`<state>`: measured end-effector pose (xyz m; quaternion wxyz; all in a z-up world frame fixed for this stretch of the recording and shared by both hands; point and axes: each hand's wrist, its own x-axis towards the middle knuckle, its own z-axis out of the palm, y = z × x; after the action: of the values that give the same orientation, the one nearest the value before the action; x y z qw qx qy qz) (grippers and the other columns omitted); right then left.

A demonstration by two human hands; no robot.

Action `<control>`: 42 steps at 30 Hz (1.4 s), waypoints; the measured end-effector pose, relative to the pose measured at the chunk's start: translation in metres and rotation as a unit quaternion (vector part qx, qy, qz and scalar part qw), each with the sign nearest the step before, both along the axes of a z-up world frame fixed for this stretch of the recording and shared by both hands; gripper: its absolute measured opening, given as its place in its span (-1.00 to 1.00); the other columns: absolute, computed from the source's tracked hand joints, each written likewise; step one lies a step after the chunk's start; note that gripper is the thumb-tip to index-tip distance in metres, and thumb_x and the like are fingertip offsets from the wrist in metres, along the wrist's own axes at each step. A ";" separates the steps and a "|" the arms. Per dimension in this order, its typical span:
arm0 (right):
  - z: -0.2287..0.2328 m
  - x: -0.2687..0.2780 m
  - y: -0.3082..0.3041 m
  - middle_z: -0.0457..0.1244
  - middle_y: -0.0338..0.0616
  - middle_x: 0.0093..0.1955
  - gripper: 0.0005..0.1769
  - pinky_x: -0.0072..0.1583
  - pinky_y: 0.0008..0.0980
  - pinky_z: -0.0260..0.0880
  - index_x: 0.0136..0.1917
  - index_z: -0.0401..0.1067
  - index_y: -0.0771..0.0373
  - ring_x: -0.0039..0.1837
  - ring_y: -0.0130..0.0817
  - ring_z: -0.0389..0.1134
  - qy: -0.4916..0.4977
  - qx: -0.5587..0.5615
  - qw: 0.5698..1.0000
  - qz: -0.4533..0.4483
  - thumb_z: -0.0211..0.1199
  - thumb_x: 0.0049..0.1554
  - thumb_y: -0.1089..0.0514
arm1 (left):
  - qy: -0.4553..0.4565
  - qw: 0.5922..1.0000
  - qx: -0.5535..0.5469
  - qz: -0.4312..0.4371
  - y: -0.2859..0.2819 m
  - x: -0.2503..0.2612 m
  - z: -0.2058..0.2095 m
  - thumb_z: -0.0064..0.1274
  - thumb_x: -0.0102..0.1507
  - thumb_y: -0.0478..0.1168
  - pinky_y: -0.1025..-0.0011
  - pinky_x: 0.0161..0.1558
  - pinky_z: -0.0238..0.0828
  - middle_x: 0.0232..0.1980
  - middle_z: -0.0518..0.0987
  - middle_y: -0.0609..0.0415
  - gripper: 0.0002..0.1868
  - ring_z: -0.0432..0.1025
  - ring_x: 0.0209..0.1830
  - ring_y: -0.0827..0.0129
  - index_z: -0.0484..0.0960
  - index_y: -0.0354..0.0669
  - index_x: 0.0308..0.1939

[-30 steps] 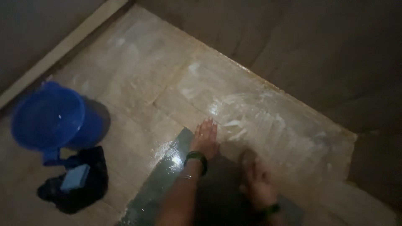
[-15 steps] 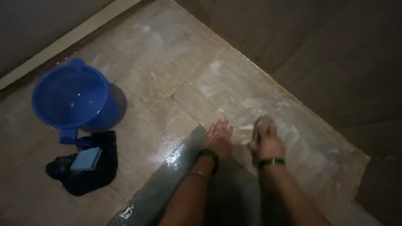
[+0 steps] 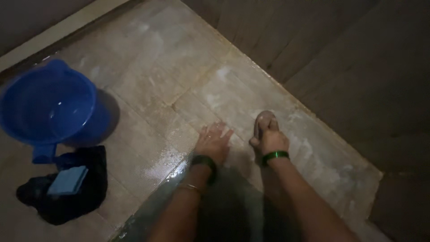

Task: The person scrubs the floor and the wall base using a stone-like tool by hand, then uses a blue bucket of water and a black cloth to rinse and wipe the area.

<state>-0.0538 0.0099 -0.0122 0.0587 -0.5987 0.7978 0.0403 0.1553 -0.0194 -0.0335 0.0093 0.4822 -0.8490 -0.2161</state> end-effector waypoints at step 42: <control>0.021 0.047 -0.022 -0.01 -0.03 0.61 -0.34 0.31 0.01 0.30 0.44 0.25 -0.20 0.36 0.20 0.19 -0.097 -0.064 0.990 0.078 0.19 0.06 0.00 | 0.052 0.995 -0.074 0.028 -0.003 0.010 -0.030 -0.21 0.33 0.01 0.17 0.57 -0.30 0.63 0.06 -0.01 -0.33 -0.09 0.63 0.17 0.16 -0.13 0.51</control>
<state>-0.0065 -0.0126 0.0084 0.0938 -0.6627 0.7401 -0.0646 0.1651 -0.0225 -0.0639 0.0953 0.4919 -0.8471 -0.1768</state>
